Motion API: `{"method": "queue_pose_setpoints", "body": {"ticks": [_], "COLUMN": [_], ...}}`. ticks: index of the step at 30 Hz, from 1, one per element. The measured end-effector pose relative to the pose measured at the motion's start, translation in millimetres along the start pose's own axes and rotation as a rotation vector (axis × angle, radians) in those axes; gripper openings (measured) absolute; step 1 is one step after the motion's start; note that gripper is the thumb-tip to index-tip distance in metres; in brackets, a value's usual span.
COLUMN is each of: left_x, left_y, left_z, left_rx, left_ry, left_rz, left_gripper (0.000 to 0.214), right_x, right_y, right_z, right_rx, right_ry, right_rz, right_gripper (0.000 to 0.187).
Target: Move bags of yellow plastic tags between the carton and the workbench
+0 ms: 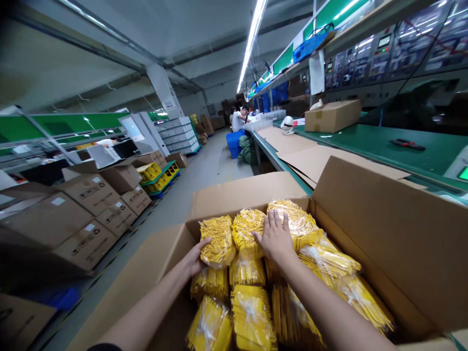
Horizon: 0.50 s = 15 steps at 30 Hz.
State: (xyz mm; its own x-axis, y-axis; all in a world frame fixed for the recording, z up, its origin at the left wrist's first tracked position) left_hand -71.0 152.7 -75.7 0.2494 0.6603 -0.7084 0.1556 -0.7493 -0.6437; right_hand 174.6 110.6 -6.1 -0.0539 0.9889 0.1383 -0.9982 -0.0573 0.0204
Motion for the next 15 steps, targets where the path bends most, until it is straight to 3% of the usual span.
{"method": "queue_pose_setpoints", "body": {"ticks": [4, 10, 15], "left_x": [1, 5, 3], "left_y": [-6, -9, -11], "left_z": [2.7, 10.0, 10.4], "left_rx": [-0.013, -0.015, 0.022], "left_ry": [-0.025, -0.042, -0.048], "left_rz": [-0.103, -0.135, -0.137], "left_gripper": [0.055, 0.075, 0.079], "right_x": [8, 36, 36], "right_y": [-9, -22, -15], "right_z": [-1, -1, -1], "right_rx": [0.065, 0.160, 0.083], "right_ry": [0.074, 0.095, 0.081], "right_rz": [-0.041, 0.005, 0.027], "right_gripper": [0.083, 0.063, 0.055]}}
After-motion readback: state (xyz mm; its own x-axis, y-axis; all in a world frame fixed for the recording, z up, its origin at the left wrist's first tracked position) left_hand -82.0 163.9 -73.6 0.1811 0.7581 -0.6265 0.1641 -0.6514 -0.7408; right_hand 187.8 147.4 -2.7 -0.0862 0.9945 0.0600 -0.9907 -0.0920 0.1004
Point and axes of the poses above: each hand's wrist, its own x-axis towards the middle knuckle, its own z-axis out of the back of the hand, y = z × x, the point moved 9 cm from there along x, towards the middle knuckle, and after that the axes turned 12 degrees about z, right-handed, at the moved point
